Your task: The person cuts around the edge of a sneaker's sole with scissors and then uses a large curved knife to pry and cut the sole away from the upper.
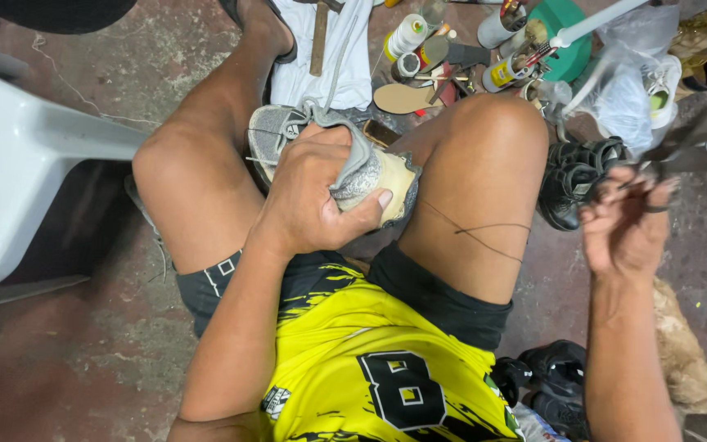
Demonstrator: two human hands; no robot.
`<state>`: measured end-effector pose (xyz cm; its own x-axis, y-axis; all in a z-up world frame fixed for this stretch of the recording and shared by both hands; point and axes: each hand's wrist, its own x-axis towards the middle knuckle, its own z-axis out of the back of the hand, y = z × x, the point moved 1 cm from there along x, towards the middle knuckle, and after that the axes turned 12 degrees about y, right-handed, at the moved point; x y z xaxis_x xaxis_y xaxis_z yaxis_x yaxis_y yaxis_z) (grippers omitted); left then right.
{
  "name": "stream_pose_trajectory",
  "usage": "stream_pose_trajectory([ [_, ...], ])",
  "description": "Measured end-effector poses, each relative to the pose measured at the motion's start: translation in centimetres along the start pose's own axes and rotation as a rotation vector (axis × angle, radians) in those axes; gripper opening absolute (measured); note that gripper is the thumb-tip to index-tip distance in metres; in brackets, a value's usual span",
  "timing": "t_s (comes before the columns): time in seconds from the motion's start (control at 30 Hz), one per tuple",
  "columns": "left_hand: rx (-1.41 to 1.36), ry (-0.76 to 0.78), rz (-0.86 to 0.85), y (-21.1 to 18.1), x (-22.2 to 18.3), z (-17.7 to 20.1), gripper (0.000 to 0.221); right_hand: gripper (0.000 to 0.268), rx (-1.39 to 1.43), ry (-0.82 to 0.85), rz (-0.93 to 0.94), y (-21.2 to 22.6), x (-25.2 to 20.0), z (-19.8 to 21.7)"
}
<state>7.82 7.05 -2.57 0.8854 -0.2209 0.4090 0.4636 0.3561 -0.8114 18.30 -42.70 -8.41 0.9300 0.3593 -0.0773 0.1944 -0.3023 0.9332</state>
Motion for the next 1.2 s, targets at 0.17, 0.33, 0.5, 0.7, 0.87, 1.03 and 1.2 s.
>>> stream_pose_trajectory([
  [0.17, -0.004, 0.007, 0.056, 1.9, -0.2, -0.7, 0.027, 0.052, 0.236, 0.056, -0.233, -9.4, -0.8, 5.1],
  [0.33, -0.217, 0.012, 0.151, 5.8, -1.9, -1.5, 0.018, 0.047, 0.196, -0.12, -0.502, -18.8, -2.4, 4.1],
  [0.5, -1.115, -0.394, 0.385, 10.7, -4.2, -4.0, 0.025, 0.042, 0.175, -0.23, -0.574, -21.2, -5.6, 4.4],
  [0.7, -1.423, -0.683, 0.347, 16.2, -5.3, -4.2, 0.028, 0.037, 0.165, -0.253, -0.562, -23.8, -3.2, 5.6],
  [0.87, -1.538, -0.728, 0.308, 17.4, -5.3, -3.5, 0.036, 0.032, 0.165, -0.299, -0.573, -24.3, -4.1, 5.7],
  [1.03, -1.571, -0.75, 0.126, 16.5, -4.0, -1.8, 0.044, 0.028, 0.186, -0.364, -0.598, -24.3, -7.2, 5.7],
  [1.2, -1.58, -0.85, 0.08, 15.5, -3.4, -1.0, 0.044, 0.024, 0.182, -0.39, -0.578, -24.9, -7.9, 5.1],
])
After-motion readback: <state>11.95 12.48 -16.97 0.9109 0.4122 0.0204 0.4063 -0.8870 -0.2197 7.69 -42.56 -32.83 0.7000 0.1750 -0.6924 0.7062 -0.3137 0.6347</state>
